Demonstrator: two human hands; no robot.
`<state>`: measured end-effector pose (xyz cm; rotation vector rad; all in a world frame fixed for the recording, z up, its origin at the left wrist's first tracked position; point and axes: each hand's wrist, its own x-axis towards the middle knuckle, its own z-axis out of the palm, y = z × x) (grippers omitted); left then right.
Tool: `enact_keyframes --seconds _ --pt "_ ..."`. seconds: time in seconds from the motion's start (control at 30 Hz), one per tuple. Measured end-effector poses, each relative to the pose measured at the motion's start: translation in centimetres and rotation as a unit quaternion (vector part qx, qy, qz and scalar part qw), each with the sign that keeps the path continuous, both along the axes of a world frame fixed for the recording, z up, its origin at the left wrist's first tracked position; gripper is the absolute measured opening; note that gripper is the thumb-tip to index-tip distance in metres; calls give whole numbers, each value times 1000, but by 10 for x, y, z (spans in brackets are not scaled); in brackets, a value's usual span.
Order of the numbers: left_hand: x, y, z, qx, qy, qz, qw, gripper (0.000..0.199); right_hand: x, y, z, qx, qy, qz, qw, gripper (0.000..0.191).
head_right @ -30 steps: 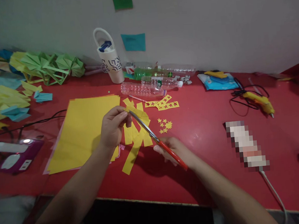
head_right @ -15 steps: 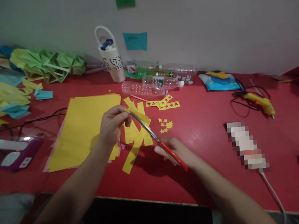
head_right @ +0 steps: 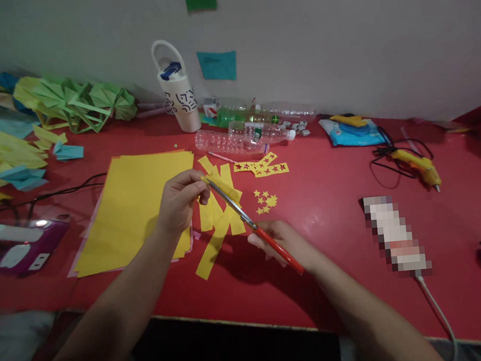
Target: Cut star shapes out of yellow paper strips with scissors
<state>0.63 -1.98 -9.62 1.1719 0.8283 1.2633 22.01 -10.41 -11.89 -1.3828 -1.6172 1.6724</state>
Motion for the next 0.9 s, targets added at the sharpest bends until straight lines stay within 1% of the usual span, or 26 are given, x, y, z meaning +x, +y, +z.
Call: enact_keyframes --seconds 0.23,0.47,0.63,0.77,0.9 --pt "-2 1 -1 -14 6 -3 1000 8 -1 -1 1 -11 -15 -5 1000 48" --pt "-2 1 1 -15 11 -4 1000 9 -2 -1 1 -12 -11 -5 1000 46" --pt "-1 1 1 -16 24 -2 1000 10 -3 0 3 -21 -26 -11 999 47" --pt "-3 1 0 -5 28 -5 1000 10 -3 0 4 -20 -12 -7 1000 47" --pt "-3 2 0 12 16 14 1000 8 -2 0 4 -19 -3 0 1000 48"
